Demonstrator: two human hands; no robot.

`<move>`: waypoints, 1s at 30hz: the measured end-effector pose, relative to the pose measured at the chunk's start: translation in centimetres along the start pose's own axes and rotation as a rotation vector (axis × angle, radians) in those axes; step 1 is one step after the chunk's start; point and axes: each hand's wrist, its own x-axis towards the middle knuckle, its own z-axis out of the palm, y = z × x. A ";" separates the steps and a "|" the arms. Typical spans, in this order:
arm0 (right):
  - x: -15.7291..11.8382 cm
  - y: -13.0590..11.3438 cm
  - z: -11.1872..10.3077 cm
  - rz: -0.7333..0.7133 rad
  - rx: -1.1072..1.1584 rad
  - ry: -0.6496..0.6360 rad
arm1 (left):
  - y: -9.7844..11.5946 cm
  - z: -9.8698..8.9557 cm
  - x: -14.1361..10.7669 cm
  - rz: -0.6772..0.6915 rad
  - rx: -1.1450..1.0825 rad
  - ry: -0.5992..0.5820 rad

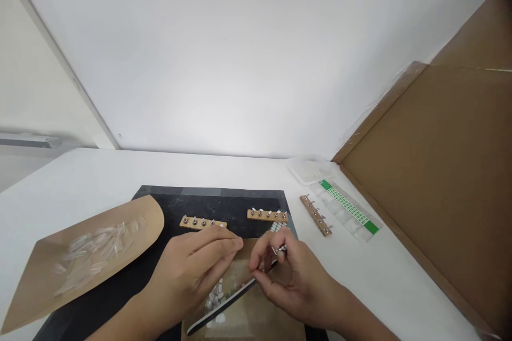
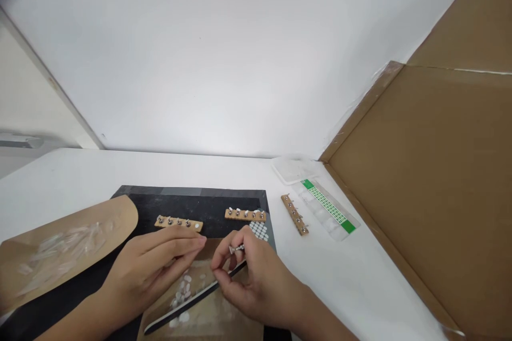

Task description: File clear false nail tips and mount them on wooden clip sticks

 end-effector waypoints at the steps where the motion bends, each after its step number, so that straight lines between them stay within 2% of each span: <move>1: 0.0 0.0 0.0 -0.007 0.012 0.003 | 0.0 0.0 0.0 -0.003 -0.003 -0.004; 9: 0.0 0.0 0.0 -0.022 0.048 0.054 | -0.1 -0.1 0.0 -0.020 -0.005 -0.064; 17: 0.0 0.2 0.0 -0.012 -0.036 0.091 | -0.1 -0.1 0.0 -0.017 0.038 -0.145; 21: 0.0 0.5 0.2 -0.031 -0.088 0.083 | -0.1 -0.1 0.1 -0.019 0.069 -0.197; 30: 0.4 0.8 0.6 -0.060 -0.148 0.050 | 0.1 -0.1 0.1 0.017 0.159 -0.217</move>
